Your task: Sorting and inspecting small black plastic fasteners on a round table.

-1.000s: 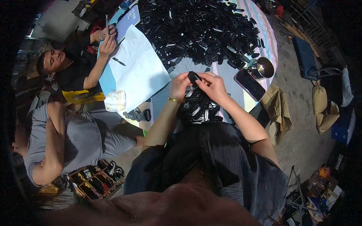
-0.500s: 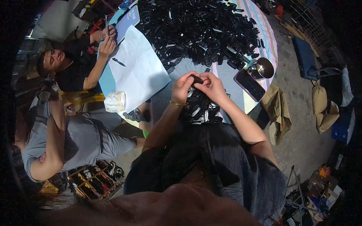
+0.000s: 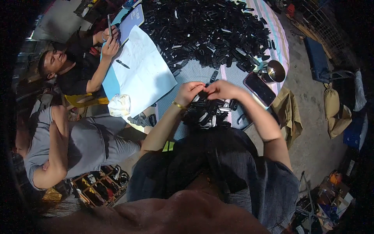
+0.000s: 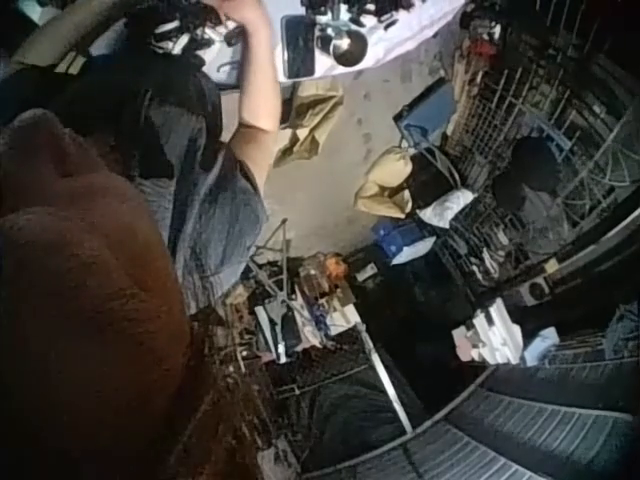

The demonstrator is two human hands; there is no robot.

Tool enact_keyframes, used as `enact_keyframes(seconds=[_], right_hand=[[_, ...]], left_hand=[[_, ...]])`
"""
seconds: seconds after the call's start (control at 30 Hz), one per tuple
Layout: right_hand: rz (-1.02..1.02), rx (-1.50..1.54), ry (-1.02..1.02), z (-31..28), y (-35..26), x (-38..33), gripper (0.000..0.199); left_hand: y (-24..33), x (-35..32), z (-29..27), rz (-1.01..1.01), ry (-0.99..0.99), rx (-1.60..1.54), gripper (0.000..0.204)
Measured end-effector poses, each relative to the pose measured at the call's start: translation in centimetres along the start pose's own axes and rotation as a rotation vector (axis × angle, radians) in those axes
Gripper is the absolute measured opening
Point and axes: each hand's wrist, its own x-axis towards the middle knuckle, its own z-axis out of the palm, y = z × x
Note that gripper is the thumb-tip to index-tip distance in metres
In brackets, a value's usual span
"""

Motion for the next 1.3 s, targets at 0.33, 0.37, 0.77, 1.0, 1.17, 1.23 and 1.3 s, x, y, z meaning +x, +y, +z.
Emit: enact_keyframes(seconds=[0.33,0.37,0.77,1.0,1.17,1.23,1.3], right_hand=[[0.103,-1.258,0.767,-16.8,3.7,7.2,0.035],[0.174,-1.303,0.72,-17.0,3.7,7.6,0.033],[0.091,-1.528,0.655,-17.8,1.2,7.5,0.011],[-0.077,-1.082,0.743,-15.3,-0.9,6.4,0.017],[-0.142,-0.371,0.587,-6.0,-4.5,3.7,0.033],[-0.29,-0.367,0.533,-3.0,-4.5,2.3,0.033],[-0.386,-0.387,0.526,-0.6,-4.4,1.5,0.026]], left_hand=[[-1.1,5.8,1.6,0.115,-0.155,0.622,0.021],[-2.0,6.8,1.7,0.137,0.048,0.753,0.022],[-6.6,12.7,1.0,-0.087,0.531,0.411,0.03],[-6.6,9.9,0.3,0.261,0.675,0.567,0.024],[-3.1,6.2,-0.5,-0.079,0.235,-0.089,0.027],[-0.7,4.7,0.3,-0.197,0.219,-0.258,0.029],[-1.5,3.6,-0.2,-0.315,0.068,-0.65,0.033]])
